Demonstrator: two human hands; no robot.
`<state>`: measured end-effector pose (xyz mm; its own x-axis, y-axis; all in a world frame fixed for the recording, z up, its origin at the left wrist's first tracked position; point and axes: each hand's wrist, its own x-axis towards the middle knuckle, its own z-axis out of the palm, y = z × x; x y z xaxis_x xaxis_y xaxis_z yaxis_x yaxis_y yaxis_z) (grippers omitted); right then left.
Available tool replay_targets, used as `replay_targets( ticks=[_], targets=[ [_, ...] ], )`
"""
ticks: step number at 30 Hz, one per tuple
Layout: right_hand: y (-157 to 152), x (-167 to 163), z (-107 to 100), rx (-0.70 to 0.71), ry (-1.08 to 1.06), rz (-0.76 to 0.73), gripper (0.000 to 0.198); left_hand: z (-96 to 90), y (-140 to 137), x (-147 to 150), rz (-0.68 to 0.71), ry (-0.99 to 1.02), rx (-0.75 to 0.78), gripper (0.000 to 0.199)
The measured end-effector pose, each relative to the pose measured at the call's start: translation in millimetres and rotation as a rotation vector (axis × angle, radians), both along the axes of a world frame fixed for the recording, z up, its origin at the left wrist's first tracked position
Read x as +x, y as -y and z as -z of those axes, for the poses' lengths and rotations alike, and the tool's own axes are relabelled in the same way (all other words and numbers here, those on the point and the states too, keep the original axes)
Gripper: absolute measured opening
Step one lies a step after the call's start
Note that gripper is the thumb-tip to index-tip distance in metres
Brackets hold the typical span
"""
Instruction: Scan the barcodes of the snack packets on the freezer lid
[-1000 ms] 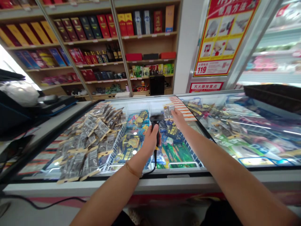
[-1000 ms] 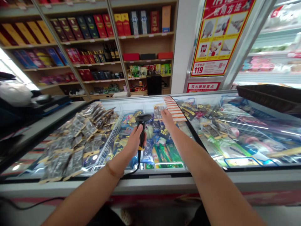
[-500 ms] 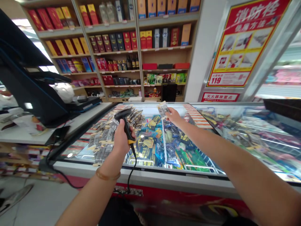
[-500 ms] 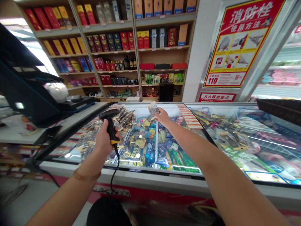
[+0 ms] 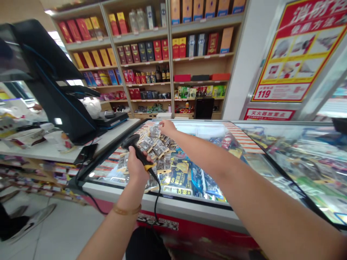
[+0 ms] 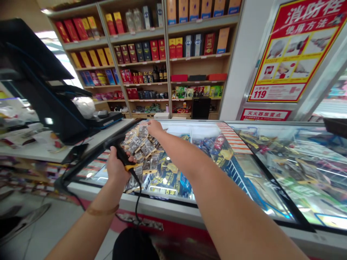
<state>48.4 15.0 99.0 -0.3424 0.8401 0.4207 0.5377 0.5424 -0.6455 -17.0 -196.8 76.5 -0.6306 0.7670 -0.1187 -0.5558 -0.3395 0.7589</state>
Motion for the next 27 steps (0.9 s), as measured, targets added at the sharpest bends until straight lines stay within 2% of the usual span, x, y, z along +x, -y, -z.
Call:
replay_targets(
  ticks=[5,10,14,19,23,27],
  targets=[
    [1,26,10,-0.044,-0.050,0.021,0.035,2.8,-7,7,0.009,-0.004,0.013,0.035],
    [-6,103,24,-0.035,-0.182,0.105,0.030,6.1,-19,35,0.071,-0.032,0.016,0.040],
    [-7,199,49,0.003,-0.210,0.222,0.027,12.9,-35,80,0.159,-0.106,0.022,0.045],
    [9,342,81,0.044,-0.085,0.476,0.026,21.9,-57,155,0.330,-0.144,0.047,0.048],
    [32,455,90,0.019,0.005,0.706,0.020,30.8,-66,201,0.500,-0.260,0.083,0.049],
    [60,554,93,-0.095,0.020,0.922,0.004,47.0,-66,223,0.647,-0.431,0.143,0.050]
  ],
)
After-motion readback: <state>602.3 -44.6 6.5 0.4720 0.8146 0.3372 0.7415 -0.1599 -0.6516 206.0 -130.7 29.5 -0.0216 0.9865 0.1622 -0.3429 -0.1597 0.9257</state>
